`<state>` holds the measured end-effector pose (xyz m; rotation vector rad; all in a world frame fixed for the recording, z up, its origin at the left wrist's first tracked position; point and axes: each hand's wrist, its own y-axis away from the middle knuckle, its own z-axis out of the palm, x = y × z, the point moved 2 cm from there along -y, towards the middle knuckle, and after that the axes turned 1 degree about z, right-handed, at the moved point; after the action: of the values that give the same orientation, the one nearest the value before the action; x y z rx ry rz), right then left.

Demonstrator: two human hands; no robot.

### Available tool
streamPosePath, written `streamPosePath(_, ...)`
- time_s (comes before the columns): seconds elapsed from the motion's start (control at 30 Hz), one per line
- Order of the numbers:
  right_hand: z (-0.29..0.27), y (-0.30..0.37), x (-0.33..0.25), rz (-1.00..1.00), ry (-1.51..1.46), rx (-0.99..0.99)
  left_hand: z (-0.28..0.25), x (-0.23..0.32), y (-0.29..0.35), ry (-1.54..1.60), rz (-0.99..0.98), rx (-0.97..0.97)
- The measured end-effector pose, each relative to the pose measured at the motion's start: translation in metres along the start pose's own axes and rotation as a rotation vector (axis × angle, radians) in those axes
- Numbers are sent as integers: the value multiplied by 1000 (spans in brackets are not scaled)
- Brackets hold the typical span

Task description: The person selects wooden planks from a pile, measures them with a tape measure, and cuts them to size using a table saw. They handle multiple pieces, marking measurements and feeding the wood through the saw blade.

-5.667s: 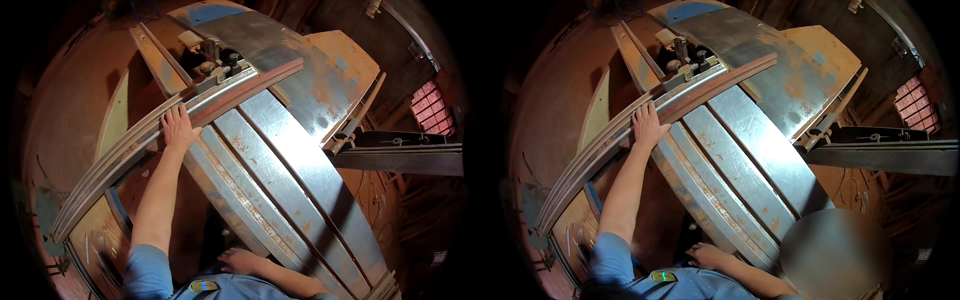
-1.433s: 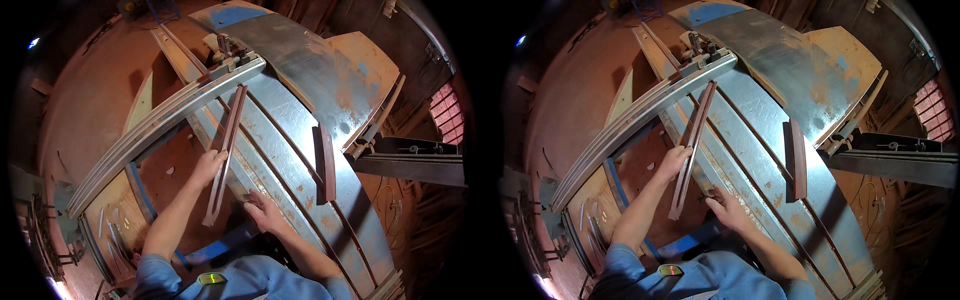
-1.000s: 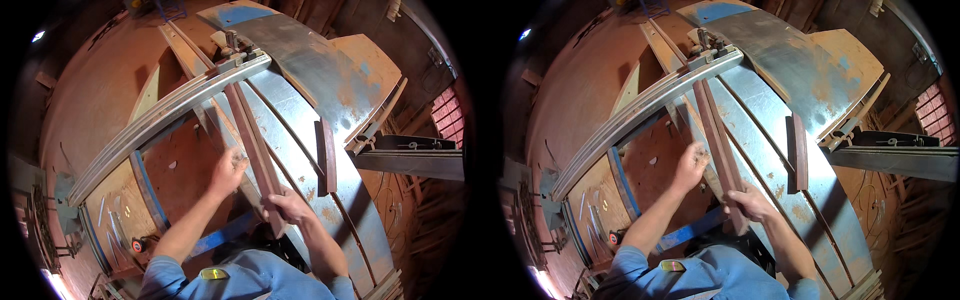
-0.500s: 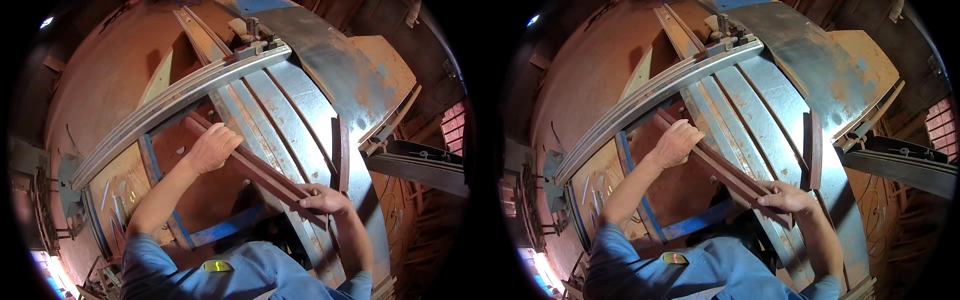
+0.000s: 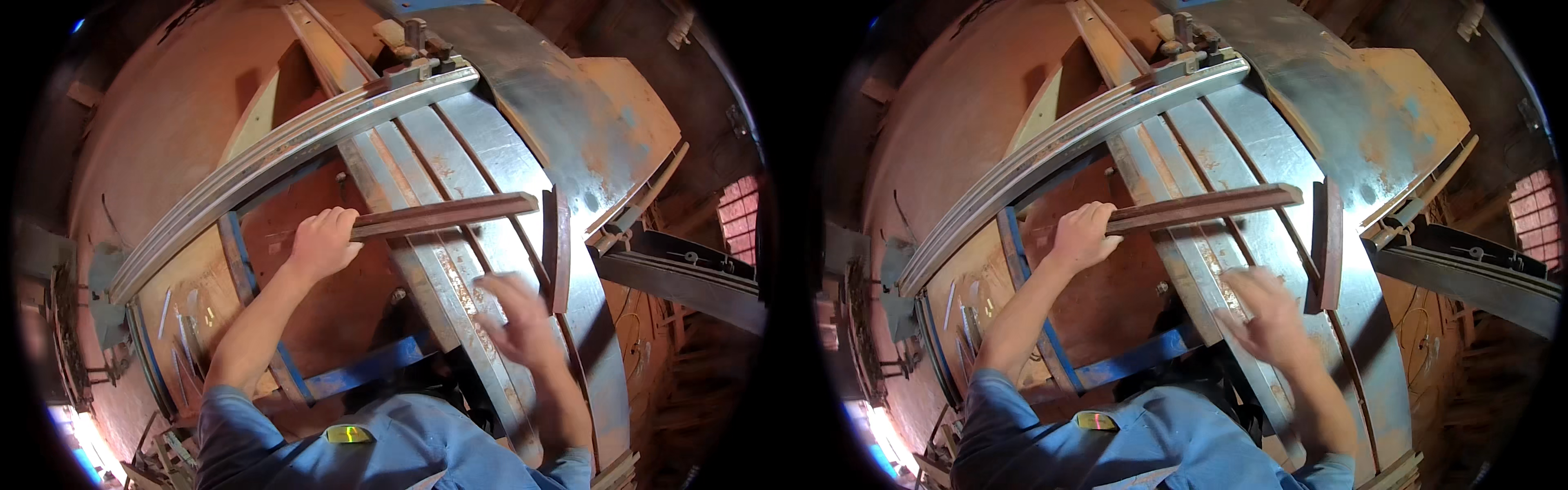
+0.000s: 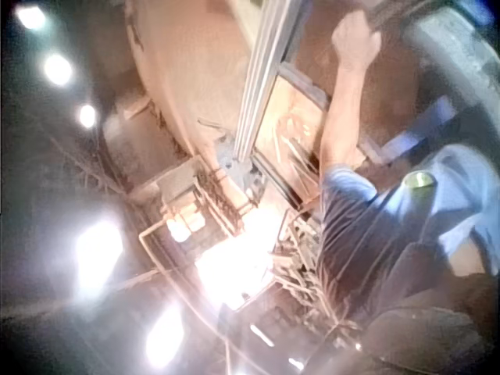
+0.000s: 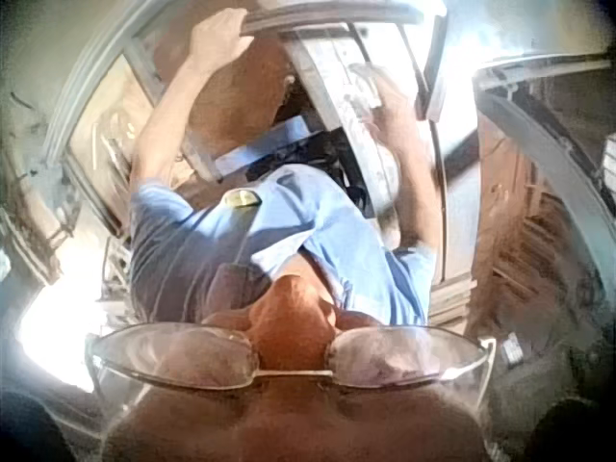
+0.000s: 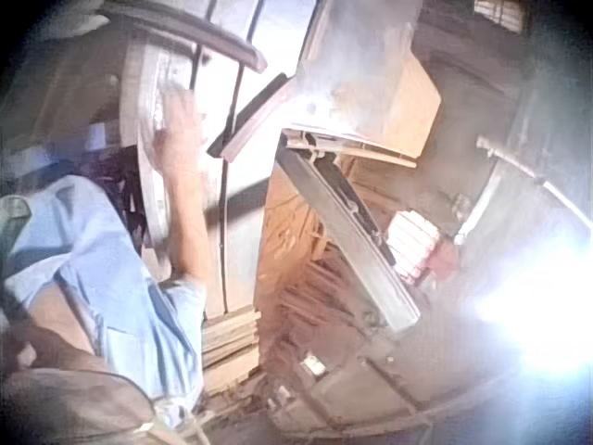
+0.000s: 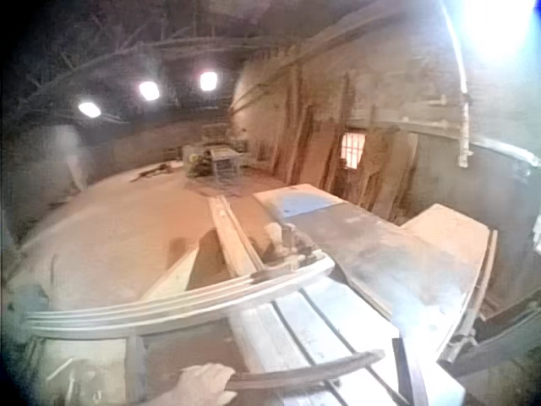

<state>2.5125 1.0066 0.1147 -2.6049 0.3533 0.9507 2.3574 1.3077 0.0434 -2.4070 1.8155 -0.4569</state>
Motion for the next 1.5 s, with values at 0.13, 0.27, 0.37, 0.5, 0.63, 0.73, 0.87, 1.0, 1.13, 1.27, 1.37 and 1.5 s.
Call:
streamPosePath(0.13,141,37,-13,-64,-127,-407,6,8,-11,109,-259,-164)
streamPosePath(0.27,226,55,12,34,81,-636,0,21,-15,213,-375,-264)
streamPosePath(0.37,235,59,16,22,177,-713,-6,33,-19,352,-421,-330)
streamPosePath(0.5,238,61,20,-40,191,-617,13,25,-16,717,-443,-422)
streamPosePath(0.63,240,62,19,-52,185,-647,7,41,-19,1128,-544,-557)
streamPosePath(0.73,242,64,22,-58,169,-635,24,36,-17,1320,-585,-641)
streamPosePath(0.87,240,63,22,-46,146,-642,40,34,-13,1603,-739,-694)
streamPosePath(1.0,237,60,22,-53,131,-695,41,41,-20,1792,-770,-757)
streamPosePath(1.13,227,55,17,-46,115,-717,43,33,-37,1528,-563,-739)
streamPosePath(1.27,238,57,24,-33,100,-769,28,48,-79,517,-286,-463)
streamPosePath(1.37,244,58,23,-28,85,-776,29,41,-99,300,-257,-350)
streamPosePath(1.5,242,54,23,-12,33,-810,44,29,-123,200,-255,-304)
